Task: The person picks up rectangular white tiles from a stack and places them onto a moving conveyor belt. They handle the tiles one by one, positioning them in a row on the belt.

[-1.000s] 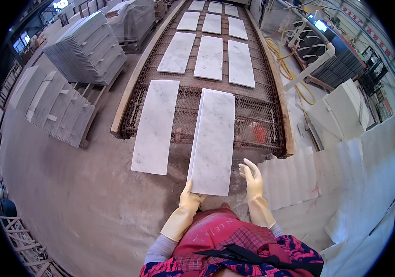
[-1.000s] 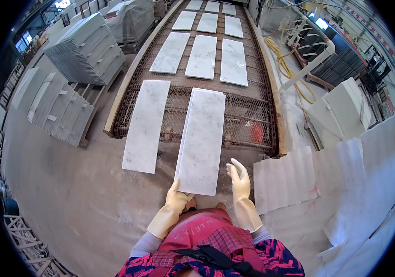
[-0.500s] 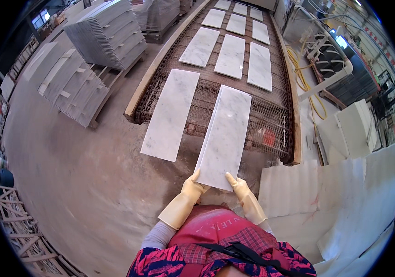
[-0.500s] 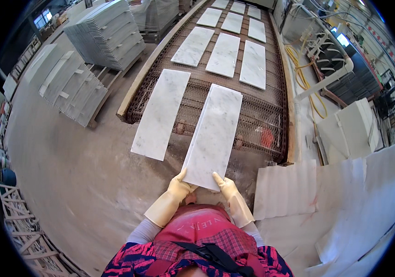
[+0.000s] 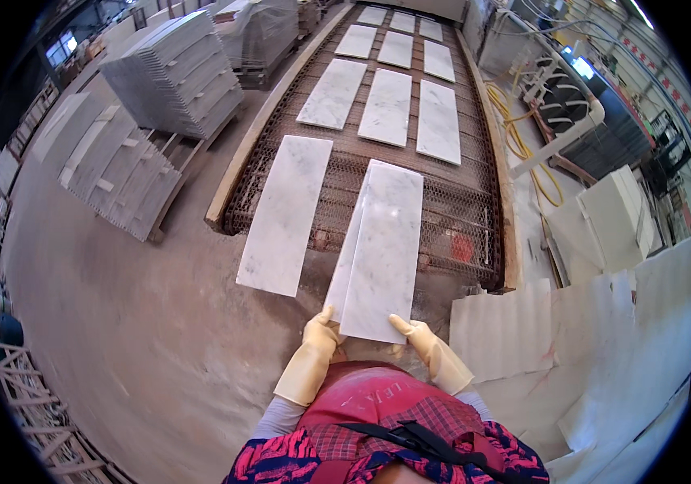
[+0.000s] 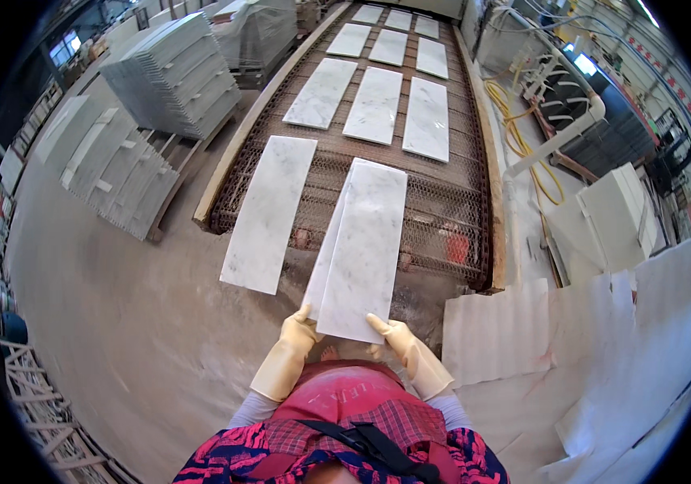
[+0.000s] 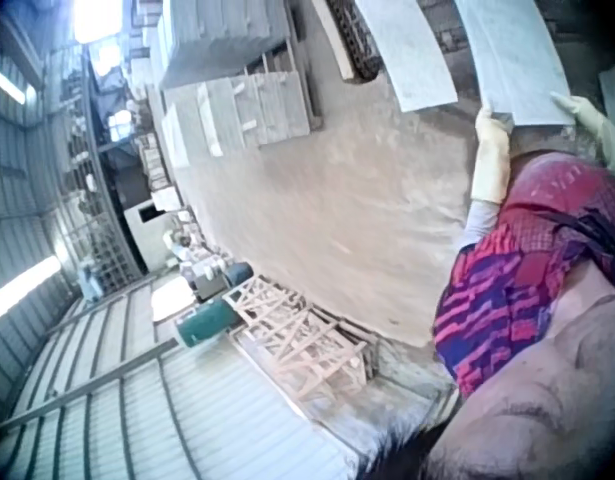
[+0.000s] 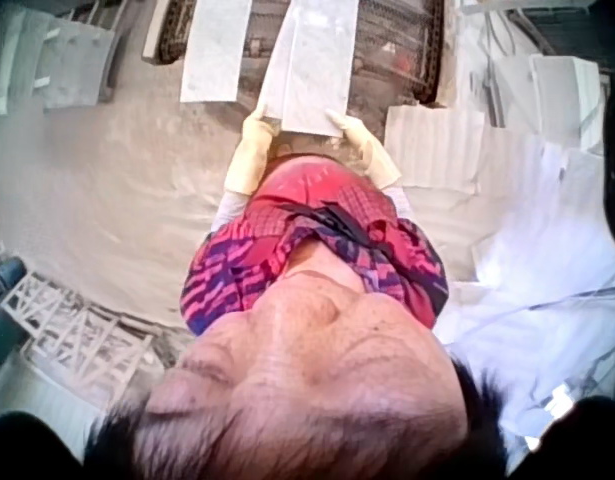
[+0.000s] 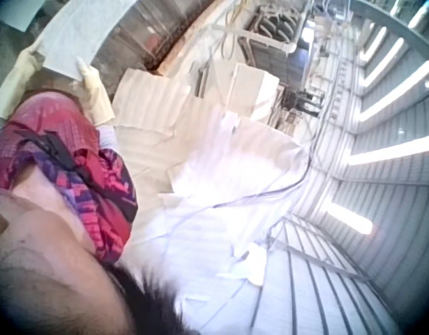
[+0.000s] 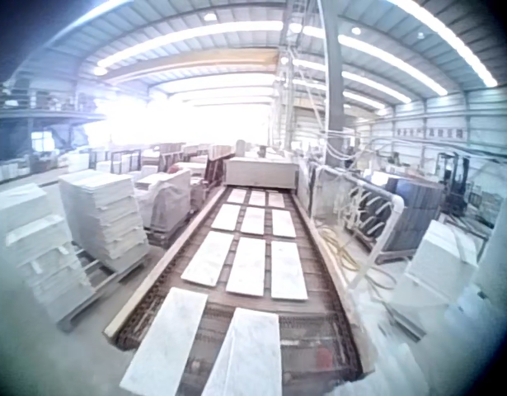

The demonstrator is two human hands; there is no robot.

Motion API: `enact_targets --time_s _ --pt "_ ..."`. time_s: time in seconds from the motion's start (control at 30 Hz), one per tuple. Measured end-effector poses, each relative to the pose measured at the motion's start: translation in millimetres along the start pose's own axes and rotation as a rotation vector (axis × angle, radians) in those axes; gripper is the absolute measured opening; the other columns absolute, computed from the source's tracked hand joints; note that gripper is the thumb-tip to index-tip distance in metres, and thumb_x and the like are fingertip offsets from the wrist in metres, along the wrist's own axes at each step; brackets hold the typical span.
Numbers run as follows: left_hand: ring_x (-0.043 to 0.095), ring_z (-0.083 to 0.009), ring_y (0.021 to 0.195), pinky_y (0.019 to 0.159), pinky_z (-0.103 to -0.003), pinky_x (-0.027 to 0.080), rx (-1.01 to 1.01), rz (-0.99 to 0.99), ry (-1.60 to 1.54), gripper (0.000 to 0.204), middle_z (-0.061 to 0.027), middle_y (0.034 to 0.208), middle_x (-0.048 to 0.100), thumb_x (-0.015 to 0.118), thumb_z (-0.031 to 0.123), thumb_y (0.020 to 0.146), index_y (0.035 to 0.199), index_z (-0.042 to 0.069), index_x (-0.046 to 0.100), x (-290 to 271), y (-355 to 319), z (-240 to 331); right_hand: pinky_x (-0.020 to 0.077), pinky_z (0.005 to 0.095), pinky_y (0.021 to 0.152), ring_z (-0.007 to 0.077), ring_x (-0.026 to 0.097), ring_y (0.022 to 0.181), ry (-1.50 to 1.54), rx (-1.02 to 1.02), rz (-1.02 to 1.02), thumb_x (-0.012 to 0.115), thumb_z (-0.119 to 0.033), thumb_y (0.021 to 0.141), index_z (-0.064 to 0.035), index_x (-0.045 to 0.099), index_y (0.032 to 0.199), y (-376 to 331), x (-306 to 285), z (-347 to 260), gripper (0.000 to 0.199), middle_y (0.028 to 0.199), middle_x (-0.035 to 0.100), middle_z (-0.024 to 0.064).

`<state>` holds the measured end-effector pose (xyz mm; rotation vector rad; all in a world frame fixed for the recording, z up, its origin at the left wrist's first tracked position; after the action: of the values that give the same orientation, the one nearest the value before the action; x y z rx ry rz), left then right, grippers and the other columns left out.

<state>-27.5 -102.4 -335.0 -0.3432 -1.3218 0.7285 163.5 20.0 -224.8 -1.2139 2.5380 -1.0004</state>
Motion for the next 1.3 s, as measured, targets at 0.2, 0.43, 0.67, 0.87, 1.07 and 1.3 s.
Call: enact_targets --time_s 0.2,0.43,0.67,0.87,1.07,1.3 --pt "0.058 -0.0427 0.129 0.110 -0.060 0.042 0.055 0.139 0.075 0.050 -0.0201 0.139 0.062 0.066 0.033 0.098 0.139 0.005 0.057 -2.2 -6.3 25.3 0.0588 0.0384 0.068 0.0276 0.073 0.077 0.024 0.005 0.000 0.067 -0.048 0.098 0.0081 0.069 0.115 -12.3 -70.1 6.2 0.059 0.096 0.075 0.0184" --pt "0.057 -0.0355 0.132 0.111 -0.054 0.043 0.066 0.071 0.103 0.050 -0.0137 0.142 0.062 0.062 0.038 0.101 0.140 0.008 0.058 4.7 -3.7 23.9 0.0592 0.0433 0.094 0.0276 0.066 0.121 0.335 -0.050 -0.079 0.063 -0.044 0.102 0.0023 0.057 0.140 -4.9 -93.5 17.5 0.060 0.136 0.066 0.0161" --pt "0.050 -0.0322 0.139 0.117 -0.054 0.040 0.142 -0.224 0.086 0.053 -0.0126 0.151 0.054 0.052 0.035 0.106 0.152 0.009 0.044 6.5 15.4 3.3 0.0637 0.0379 0.083 0.0256 0.072 0.109 0.256 0.046 -0.057 0.061 -0.043 0.103 -0.0026 0.055 0.144 -6.3 -87.9 17.9 0.058 0.130 0.069 0.0146" --pt "0.049 -0.0334 0.139 0.118 -0.051 0.041 -0.112 -0.410 -0.028 0.051 -0.0160 0.152 0.051 0.050 0.024 0.108 0.154 0.005 0.039 38.2 24.8 -43.5 0.0646 0.0359 0.078 0.0256 0.074 0.101 0.297 -0.015 -0.087 0.063 -0.040 0.102 -0.0015 0.055 0.142 -6.3 -87.5 16.6 0.056 0.125 0.071 0.0139" --pt "0.061 -0.0242 0.124 0.109 -0.039 0.047 0.591 -0.208 0.817 0.038 -0.0178 0.137 0.063 0.057 0.008 0.105 0.140 -0.006 0.056 -2.6 36.8 -2.5 0.0538 0.0455 0.105 0.0274 0.067 0.121 0.512 -0.113 -0.058 0.066 -0.030 0.101 0.0007 0.057 0.141 0.0 -70.8 10.2 0.051 0.135 0.067 0.0137" --pt "0.063 -0.0225 0.119 0.105 -0.036 0.051 0.723 -0.135 0.783 0.038 -0.0154 0.135 0.064 0.055 0.013 0.107 0.138 -0.010 0.055 23.5 27.1 -7.8 0.0552 0.0449 0.103 0.0265 0.067 0.120 0.469 -0.117 0.032 0.067 -0.030 0.101 -0.0009 0.058 0.139 -25.7 -73.8 -8.3 0.048 0.133 0.067 0.0129"
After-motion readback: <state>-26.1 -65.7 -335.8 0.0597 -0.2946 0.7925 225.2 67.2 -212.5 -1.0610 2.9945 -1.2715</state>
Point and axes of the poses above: each hand's wrist, its own y-axis towards the middle knuckle, its own x-axis out of the palm, z = x × y, the point moved 9 cm from there along y, towards the middle knuckle
